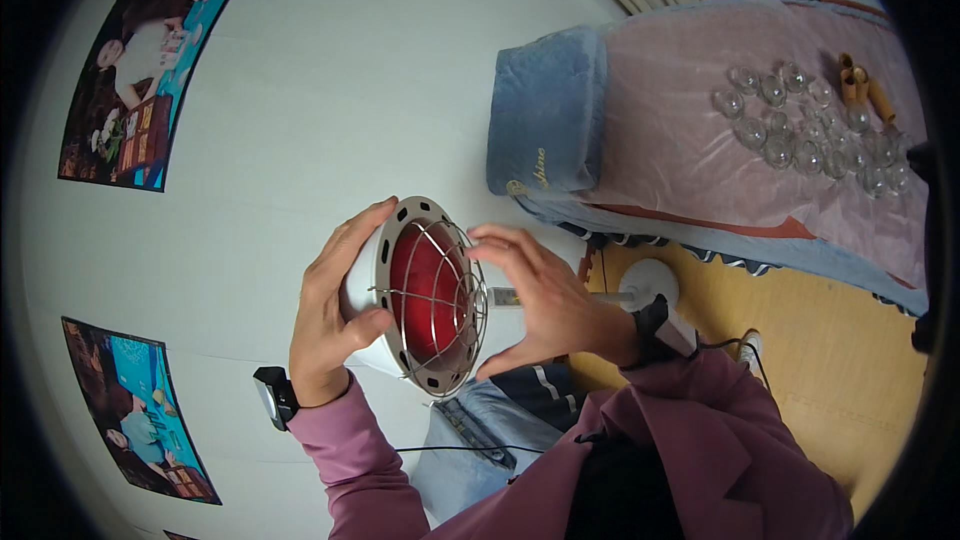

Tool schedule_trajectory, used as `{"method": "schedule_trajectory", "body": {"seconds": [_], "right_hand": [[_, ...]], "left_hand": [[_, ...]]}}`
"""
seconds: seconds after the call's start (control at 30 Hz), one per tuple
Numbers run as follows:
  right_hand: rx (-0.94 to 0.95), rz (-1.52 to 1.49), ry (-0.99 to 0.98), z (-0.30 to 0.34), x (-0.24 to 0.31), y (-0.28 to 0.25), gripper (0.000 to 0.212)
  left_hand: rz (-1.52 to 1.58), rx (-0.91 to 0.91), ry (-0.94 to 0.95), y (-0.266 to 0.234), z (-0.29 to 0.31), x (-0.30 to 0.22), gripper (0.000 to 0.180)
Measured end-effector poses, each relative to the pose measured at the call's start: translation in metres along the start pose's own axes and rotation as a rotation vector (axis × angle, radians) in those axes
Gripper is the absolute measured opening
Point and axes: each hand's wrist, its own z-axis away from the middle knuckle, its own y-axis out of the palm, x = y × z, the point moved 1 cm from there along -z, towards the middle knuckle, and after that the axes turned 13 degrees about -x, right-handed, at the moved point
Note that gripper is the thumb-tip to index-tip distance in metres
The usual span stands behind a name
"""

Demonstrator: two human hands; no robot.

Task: The person retrieves a white portable heater from a shelf and assembles it by attaching the metal safety cage to the heater head. They align and press the cage into place, then rotate and adjust the heater head to secure the assembly.

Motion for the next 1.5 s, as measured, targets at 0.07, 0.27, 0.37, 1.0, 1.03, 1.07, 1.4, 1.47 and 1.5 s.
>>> {"method": "schedule_trajectory", "body": {"seconds": [0.07, 0.27, 0.37, 1.0, 1.03, 1.07, 1.4, 1.47, 1.5], "right_hand": [[-0.102, -0.322, 0.216, -0.007, -0.018, 0.001, 0.091], [0.109, -0.748, 0.533, -0.037, -0.060, 0.040, 0.049], [0.025, -0.674, 0.452, -0.040, -0.058, 0.047, 0.041], [0.055, -0.206, 0.174, -0.060, -0.053, 0.013, 0.040], [0.068, -0.195, 0.179, -0.060, -0.054, 0.012, 0.039], [0.073, -0.191, 0.181, -0.060, -0.054, 0.012, 0.039], [0.128, -0.274, 0.162, -0.068, -0.065, -0.004, 0.036], [0.170, -0.189, 0.106, -0.071, -0.067, -0.009, 0.037], [0.179, -0.167, 0.045, -0.073, -0.067, -0.011, 0.038]], "left_hand": [[-0.022, -0.004, 0.030, -0.002, 0.000, 0.001, 0.092], [-0.091, -0.001, 0.061, -0.009, 0.008, 0.002, 0.090], [-0.172, -0.048, 0.059, -0.012, 0.021, 0.001, 0.097], [-0.524, -0.165, 0.179, 0.012, 0.093, -0.018, 0.133], [-0.507, -0.150, 0.196, 0.012, 0.090, -0.018, 0.133], [-0.489, -0.136, 0.212, 0.013, 0.085, -0.017, 0.133], [-0.571, -0.094, 0.369, 0.019, 0.069, -0.012, 0.132], [-0.556, -0.095, 0.400, 0.022, 0.064, -0.009, 0.139], [-0.561, -0.094, 0.413, 0.023, 0.062, -0.008, 0.143]]}}
